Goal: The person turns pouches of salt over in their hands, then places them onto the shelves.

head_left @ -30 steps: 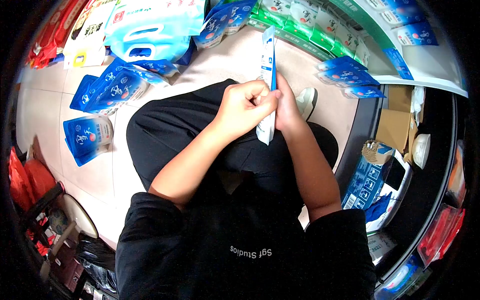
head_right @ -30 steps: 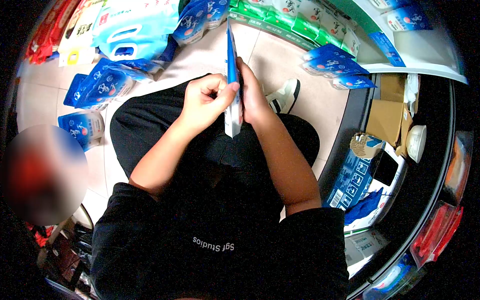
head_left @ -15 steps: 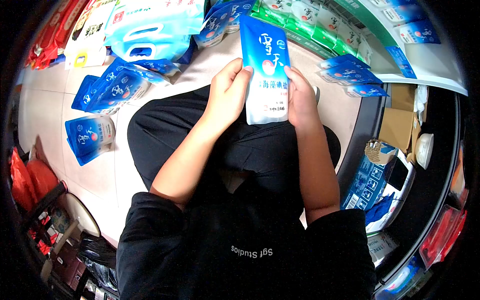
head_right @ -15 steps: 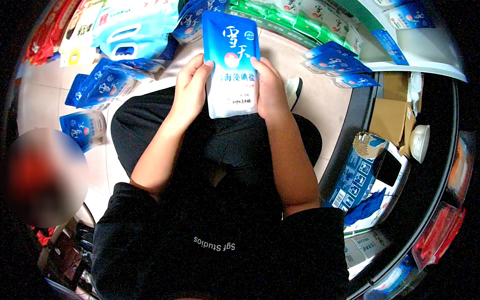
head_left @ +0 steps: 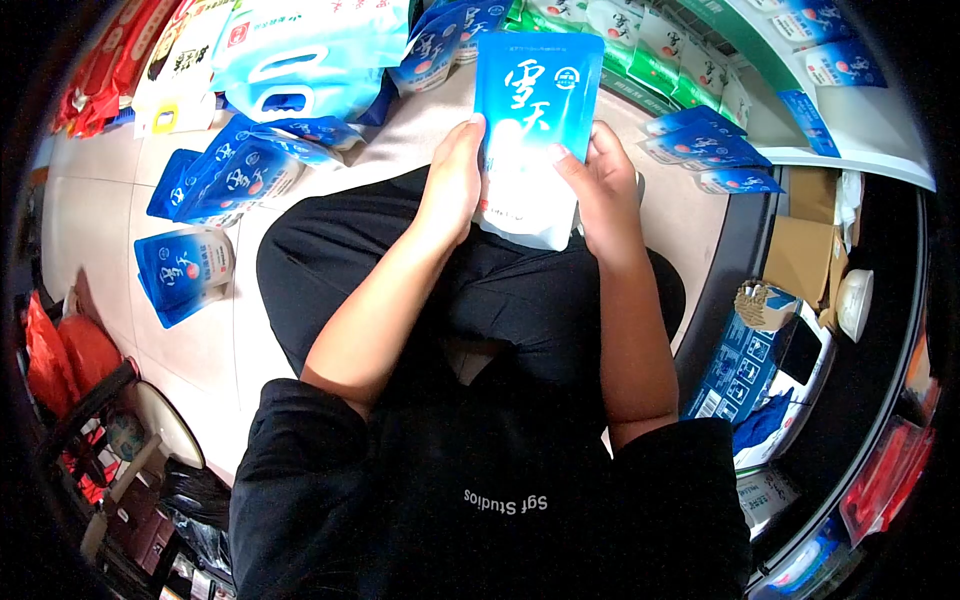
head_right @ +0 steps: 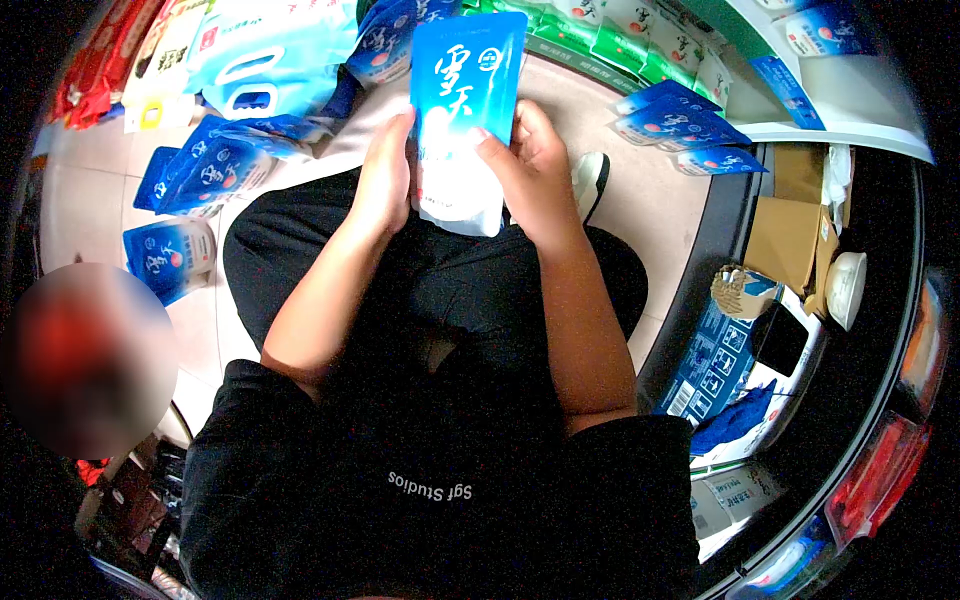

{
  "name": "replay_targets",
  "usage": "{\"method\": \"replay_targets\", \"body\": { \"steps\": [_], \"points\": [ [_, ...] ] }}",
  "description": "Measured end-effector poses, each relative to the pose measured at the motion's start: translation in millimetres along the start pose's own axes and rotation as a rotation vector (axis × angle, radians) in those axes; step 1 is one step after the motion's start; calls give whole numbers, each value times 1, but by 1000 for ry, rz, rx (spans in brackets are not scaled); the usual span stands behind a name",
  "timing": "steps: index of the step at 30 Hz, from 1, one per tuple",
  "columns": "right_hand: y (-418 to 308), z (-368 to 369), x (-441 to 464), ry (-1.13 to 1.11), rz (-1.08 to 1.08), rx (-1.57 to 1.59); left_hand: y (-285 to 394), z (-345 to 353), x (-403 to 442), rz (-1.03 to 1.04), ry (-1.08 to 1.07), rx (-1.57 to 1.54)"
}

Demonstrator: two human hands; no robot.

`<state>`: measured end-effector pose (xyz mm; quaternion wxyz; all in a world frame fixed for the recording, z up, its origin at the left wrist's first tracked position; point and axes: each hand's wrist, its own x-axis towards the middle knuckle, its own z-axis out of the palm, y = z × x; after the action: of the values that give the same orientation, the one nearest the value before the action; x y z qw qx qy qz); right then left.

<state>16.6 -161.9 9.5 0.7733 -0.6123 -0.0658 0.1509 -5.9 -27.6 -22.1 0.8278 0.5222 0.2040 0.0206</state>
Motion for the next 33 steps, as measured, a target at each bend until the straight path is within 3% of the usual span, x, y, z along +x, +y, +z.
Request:
{"method": "replay_targets", "body": {
  "steps": [3,10,30,33],
  "points": [
    [-2,3,-2,-102,-37,-7,-7,2,2,-193,-60,-205],
    [-6,2,-7,-250,70,-22,-12,4,-7,-366,-273,-353],
    [-3,5,-9,-264,-19,-45,-11,9,-13,-373,-190,-319],
    [-5,3,-9,-262,68,11,-8,11,-13,-335,-192,-310]
  ]
}}
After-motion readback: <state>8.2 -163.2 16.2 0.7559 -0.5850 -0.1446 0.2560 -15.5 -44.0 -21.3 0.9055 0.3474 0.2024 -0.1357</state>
